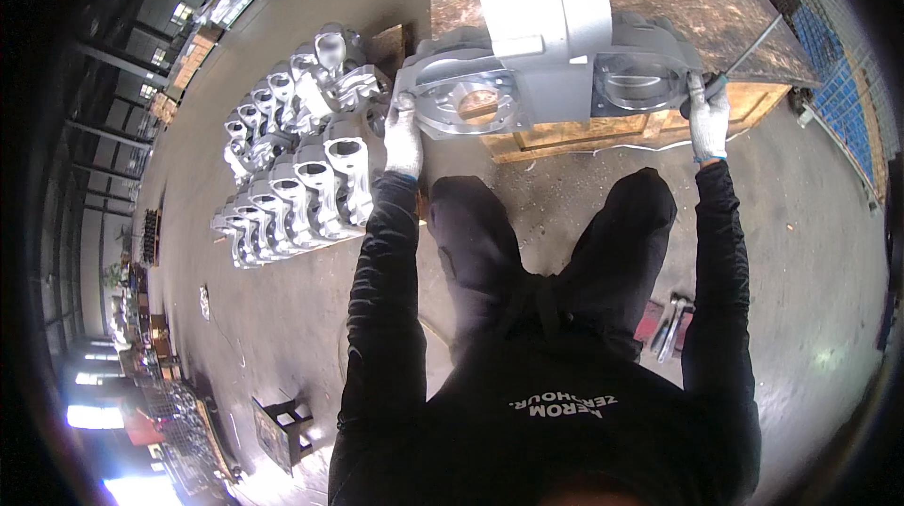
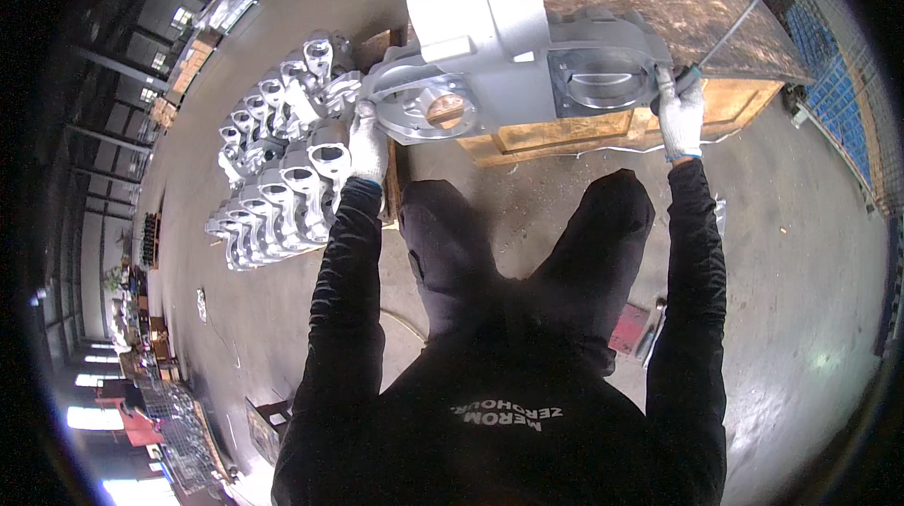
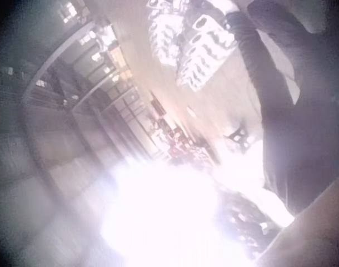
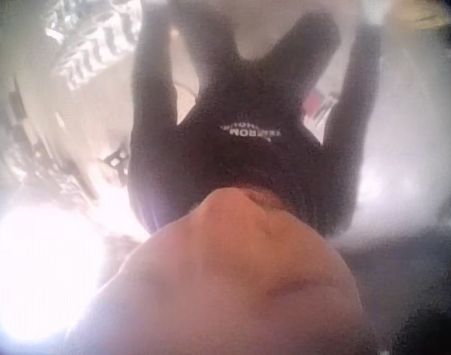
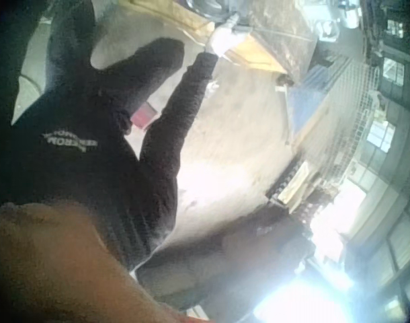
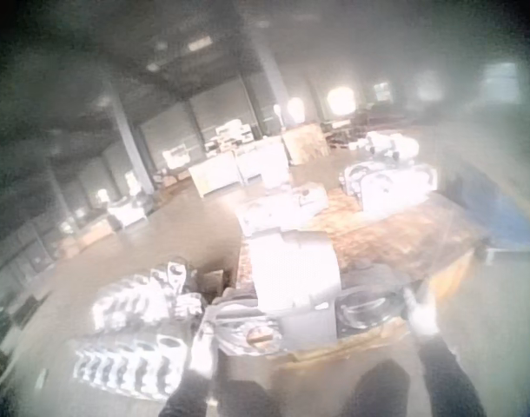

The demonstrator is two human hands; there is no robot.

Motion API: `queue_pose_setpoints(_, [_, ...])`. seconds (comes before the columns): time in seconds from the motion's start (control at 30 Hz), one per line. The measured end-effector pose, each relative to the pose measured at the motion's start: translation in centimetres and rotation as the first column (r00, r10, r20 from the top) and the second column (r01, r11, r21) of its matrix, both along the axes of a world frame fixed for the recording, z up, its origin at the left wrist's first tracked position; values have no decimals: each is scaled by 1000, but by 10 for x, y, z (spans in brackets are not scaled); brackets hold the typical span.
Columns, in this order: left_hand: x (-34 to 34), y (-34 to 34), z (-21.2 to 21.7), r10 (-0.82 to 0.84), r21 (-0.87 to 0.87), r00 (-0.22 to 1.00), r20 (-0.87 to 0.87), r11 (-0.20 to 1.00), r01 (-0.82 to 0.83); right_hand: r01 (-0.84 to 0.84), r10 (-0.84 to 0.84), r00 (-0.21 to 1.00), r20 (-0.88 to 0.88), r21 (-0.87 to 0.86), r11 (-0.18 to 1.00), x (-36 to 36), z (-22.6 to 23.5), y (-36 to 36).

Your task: The person sits on the floor and uses a deburring tool to scrape and smooth the edges of a large silver metal casting. They rotate the part to access different surfaces and then place it on a wooden pallet with other similar parts.

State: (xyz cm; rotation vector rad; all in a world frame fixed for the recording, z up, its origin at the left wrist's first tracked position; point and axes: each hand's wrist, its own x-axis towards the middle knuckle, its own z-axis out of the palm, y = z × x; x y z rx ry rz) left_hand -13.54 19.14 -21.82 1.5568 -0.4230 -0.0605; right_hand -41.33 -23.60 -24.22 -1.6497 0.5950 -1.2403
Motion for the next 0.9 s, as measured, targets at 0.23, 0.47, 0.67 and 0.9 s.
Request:
queue_pose_setpoints(0.23, [-4,-16,-11,-51,-389,992,-119,921,0,-26,3,995,100,225,974,18,-4,12])
queue_pose_setpoints(0.47, [0,-31,-12,-14,-419,993,-117,907,-37,-52,22,992,127,235,971,34,-1,-11])
queue_pose_setpoints(0.67, [-26,-33,-22,129,-465,990,-59,874,-141,-118,108,992,69,164,979,37,-7,-17])
queue_pose_setpoints(0.9, [-51,-67,-2,233,-263,969,-87,932,-248,-183,166,982,90,236,954,82,3,-83])
